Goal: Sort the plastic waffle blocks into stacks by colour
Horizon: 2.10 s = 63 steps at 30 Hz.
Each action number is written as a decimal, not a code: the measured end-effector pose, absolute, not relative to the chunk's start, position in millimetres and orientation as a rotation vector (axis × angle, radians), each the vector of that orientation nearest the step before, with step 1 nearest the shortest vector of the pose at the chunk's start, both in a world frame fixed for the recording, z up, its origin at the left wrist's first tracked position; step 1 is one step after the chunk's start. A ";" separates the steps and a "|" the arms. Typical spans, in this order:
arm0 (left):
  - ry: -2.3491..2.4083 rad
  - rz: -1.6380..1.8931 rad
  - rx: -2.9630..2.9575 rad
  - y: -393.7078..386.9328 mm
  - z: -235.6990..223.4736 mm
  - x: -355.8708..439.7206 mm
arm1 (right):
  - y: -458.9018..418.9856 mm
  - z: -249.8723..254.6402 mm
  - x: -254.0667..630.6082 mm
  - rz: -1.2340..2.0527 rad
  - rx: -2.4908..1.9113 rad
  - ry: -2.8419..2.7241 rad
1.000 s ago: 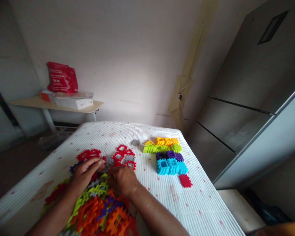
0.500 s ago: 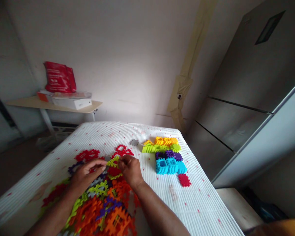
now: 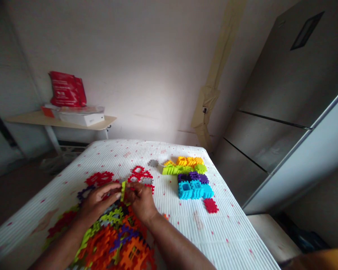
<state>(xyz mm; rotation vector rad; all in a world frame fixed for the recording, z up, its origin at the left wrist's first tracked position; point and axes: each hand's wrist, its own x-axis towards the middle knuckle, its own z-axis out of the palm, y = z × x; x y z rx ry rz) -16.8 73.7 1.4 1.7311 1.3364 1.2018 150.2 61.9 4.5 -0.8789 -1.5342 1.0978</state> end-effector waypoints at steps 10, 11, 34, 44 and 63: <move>1.385 1.158 1.719 75.4 3.1 -15.4 | 60.5 4.8 152.3 0.799 -0.986 -1.820; 1.392 1.173 1.702 75.8 2.4 -15.6 | 60.2 5.1 152.3 0.763 -0.995 -1.849; 1.301 1.303 1.520 76.9 -2.2 -16.5 | 56.8 15.3 151.8 -0.075 -1.373 -2.294; 1.237 1.288 1.386 77.8 -4.3 -14.9 | 57.8 7.0 152.6 -0.413 -1.243 -2.353; 1.210 1.218 1.300 77.0 -7.7 -15.6 | 146.2 80.6 282.3 -0.040 -1.790 -2.476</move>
